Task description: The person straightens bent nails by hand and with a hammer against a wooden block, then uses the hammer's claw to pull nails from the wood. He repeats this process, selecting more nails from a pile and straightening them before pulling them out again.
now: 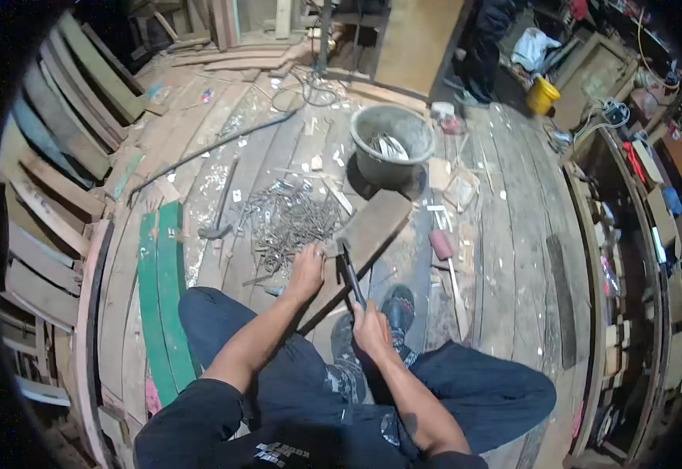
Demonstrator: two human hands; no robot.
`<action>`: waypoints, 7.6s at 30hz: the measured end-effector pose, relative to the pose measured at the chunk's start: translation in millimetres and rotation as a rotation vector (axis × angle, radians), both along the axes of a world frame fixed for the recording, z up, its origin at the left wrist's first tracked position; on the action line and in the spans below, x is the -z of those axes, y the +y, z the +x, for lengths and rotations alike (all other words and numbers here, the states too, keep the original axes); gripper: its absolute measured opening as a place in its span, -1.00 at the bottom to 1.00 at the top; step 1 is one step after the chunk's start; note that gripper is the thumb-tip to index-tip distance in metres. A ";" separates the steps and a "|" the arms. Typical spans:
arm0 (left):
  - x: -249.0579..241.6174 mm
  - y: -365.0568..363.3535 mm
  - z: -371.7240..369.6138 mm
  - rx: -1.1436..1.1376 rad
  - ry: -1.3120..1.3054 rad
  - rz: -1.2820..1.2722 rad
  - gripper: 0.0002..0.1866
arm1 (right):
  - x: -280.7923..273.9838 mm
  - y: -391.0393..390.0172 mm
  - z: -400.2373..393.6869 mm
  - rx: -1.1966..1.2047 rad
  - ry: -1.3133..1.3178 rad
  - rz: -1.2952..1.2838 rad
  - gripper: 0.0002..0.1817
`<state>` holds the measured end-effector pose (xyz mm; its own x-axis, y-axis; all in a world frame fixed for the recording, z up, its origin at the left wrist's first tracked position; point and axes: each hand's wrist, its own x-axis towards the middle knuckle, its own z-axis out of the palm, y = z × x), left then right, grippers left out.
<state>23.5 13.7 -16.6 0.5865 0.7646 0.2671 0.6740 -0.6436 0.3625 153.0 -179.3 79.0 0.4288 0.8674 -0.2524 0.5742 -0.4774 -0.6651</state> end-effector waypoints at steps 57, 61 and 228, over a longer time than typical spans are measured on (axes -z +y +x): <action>-19.8 12.8 -4.3 0.034 -0.175 -0.179 -0.83 | 7.9 5.9 -9.1 0.030 -0.035 0.199 -0.63; -11.5 14.2 -4.2 0.017 -0.152 -0.149 -0.79 | 15.3 3.1 -5.6 0.051 -0.050 0.034 -0.62; 33.6 116.3 -59.0 -0.327 0.341 -0.061 -0.76 | -36.1 -38.6 -37.1 0.009 0.242 -0.182 -0.60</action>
